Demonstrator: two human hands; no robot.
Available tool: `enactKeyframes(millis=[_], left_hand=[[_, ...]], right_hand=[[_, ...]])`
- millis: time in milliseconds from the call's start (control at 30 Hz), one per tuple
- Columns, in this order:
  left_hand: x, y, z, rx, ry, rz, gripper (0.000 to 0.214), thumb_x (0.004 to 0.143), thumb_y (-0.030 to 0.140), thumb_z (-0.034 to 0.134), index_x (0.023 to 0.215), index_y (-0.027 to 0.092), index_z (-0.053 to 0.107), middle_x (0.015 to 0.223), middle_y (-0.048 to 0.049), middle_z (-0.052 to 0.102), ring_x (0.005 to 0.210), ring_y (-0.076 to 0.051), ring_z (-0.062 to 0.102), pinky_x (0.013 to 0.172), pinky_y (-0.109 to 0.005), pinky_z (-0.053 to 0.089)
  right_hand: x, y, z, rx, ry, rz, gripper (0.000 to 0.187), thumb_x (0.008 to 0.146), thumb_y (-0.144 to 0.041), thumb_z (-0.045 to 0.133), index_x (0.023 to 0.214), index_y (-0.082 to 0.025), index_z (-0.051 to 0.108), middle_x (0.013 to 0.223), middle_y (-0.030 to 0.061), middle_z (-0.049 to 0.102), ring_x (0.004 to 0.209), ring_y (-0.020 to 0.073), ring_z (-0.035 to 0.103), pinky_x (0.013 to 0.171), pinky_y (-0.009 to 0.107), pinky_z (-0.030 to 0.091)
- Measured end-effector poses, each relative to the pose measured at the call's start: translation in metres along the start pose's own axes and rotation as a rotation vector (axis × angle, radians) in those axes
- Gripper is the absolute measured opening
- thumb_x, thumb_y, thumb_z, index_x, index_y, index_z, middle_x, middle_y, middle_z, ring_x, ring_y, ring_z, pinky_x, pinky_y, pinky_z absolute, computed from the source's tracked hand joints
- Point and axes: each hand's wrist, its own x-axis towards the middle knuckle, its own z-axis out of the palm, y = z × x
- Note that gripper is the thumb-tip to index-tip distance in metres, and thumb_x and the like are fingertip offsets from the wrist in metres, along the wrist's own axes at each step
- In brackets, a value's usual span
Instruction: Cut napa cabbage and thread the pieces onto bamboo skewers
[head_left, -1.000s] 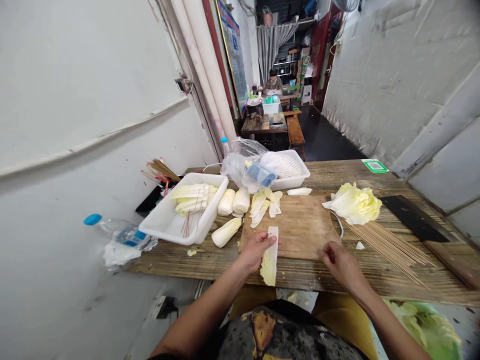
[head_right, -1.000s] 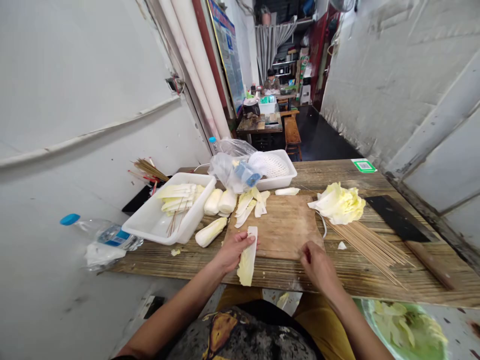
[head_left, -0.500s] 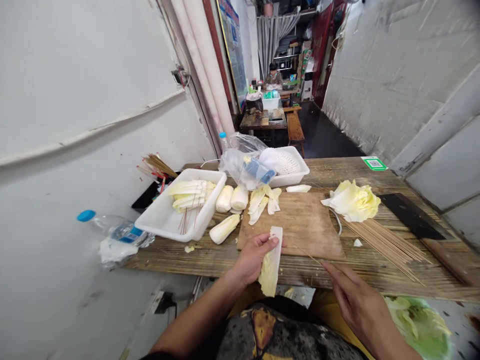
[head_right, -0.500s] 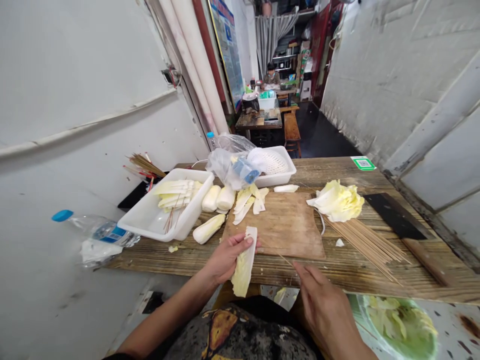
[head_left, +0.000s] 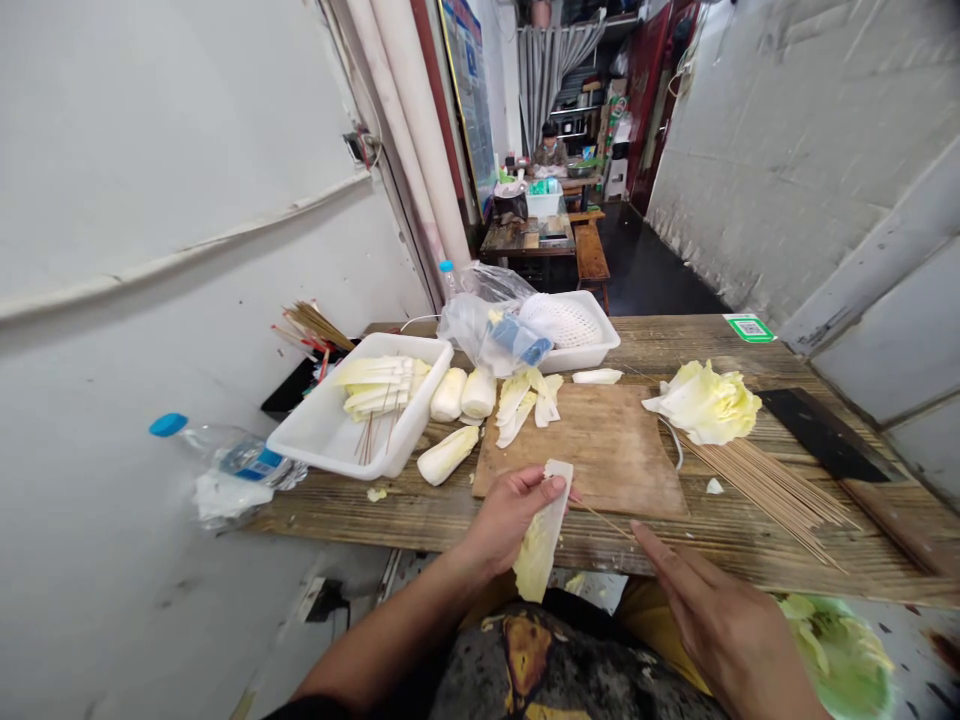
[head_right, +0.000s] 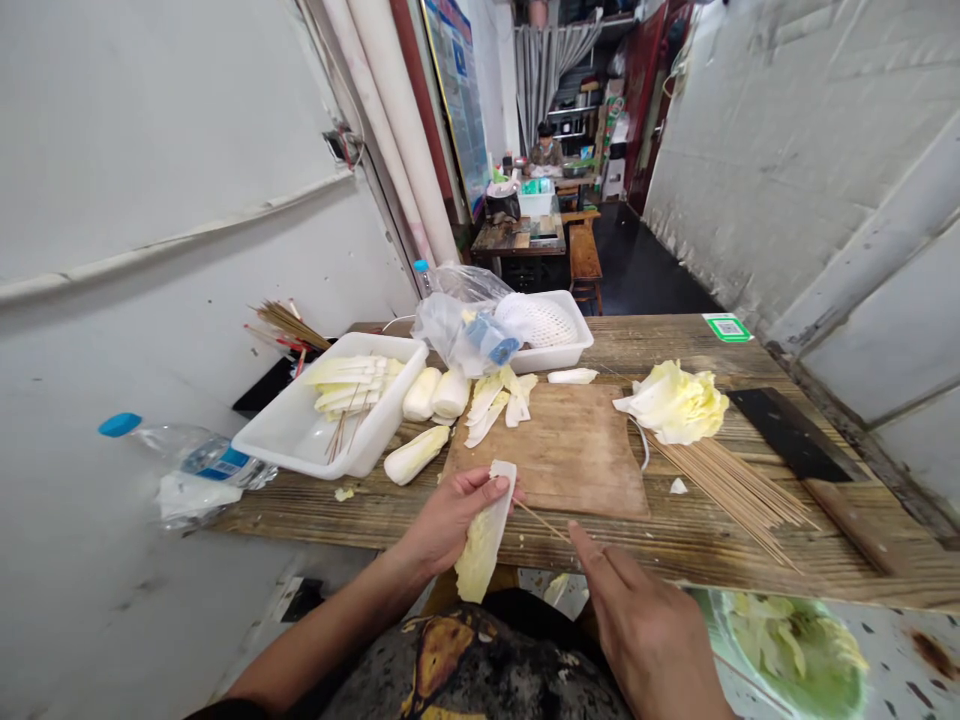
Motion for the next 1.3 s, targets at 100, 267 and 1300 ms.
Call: enactKeyframes(millis=[100,267,1300], left_hand=[[-0.002,0.003,0.002,0.014,-0.007,-0.008,0.036,0.066,0.046,0.074,0.078,0.013,0.07,0.072,-0.0033,0.066,0.06,-0.009,0.051,0.056,-0.019,0.037],[-0.004,0.005,0.006,0.025,-0.015,-0.008,0.036,0.065,0.046,0.074,0.075,0.012,0.071,0.069,-0.0032,0.065,0.058,-0.009,0.049,0.056,-0.019,0.036],[-0.008,0.006,0.007,0.064,-0.048,-0.002,0.038,0.067,0.048,0.072,0.076,0.012,0.071,0.072,-0.003,0.064,0.061,-0.009,0.049,0.061,-0.02,0.033]], right_hand=[[0.0,-0.004,-0.004,-0.03,-0.02,0.01,0.062,0.09,-0.014,0.03,0.148,-0.027,0.011,0.088,0.0054,0.07,0.048,0.0141,0.062,0.047,0.024,0.053],[-0.001,-0.005,-0.008,-0.075,-0.036,0.002,0.068,0.085,-0.01,0.029,0.148,-0.027,0.009,0.088,0.0057,0.069,0.045,0.0134,0.059,0.046,0.024,0.052],[-0.007,-0.003,-0.009,-0.136,-0.032,-0.082,0.055,0.09,-0.011,0.029,0.144,-0.019,0.026,0.068,-0.0022,0.061,0.046,0.0077,0.059,0.037,0.017,0.04]])
